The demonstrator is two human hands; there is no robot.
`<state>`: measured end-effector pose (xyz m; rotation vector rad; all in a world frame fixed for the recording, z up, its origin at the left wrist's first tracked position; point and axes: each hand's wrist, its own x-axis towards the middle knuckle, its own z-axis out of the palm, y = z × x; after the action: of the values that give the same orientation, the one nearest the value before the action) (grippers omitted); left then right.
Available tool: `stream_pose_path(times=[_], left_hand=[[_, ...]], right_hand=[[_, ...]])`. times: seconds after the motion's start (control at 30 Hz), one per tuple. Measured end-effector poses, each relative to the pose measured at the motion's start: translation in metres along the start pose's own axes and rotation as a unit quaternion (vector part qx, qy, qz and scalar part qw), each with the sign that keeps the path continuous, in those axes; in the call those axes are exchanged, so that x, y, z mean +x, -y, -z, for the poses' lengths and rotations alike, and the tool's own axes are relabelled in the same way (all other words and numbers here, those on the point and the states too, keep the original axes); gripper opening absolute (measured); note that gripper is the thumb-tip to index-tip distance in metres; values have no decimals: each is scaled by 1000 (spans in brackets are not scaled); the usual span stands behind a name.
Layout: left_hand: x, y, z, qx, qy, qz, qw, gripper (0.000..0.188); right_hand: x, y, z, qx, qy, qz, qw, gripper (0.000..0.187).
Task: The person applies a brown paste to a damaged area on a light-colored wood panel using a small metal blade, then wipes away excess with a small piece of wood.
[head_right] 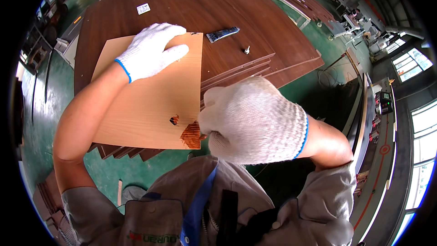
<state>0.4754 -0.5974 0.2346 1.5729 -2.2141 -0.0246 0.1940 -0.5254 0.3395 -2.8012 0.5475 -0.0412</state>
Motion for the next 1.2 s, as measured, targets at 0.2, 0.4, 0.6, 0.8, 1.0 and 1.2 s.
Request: stream_pose_path(times=[0.2, 0.4, 0.6, 0.8, 1.0, 1.2], left_hand=[[2, -1, -1, -7, -4, -11, 1000, 55], [0, 5, -4, 0, -6, -22, 1000, 54], [1, -1, 0, 2, 2, -16, 1000, 54], [0, 1, -1, -8, -4, -10, 1000, 55], [3, 0, -3, 11, -4, -26, 1000, 54], [1, -4, 5, -3, 2, -15, 1000, 53]], right_hand=[[-23, -21, -81, 188, -267, 99, 940, 28], [-32, -21, -144, 112, -387, 101, 910, 34], [-59, -23, -133, 134, -371, 47, 918, 34], [-38, -21, -128, 132, -343, 94, 925, 32], [-48, -25, -105, 183, -333, 72, 922, 31], [-31, -28, -122, 175, -374, 103, 905, 30]])
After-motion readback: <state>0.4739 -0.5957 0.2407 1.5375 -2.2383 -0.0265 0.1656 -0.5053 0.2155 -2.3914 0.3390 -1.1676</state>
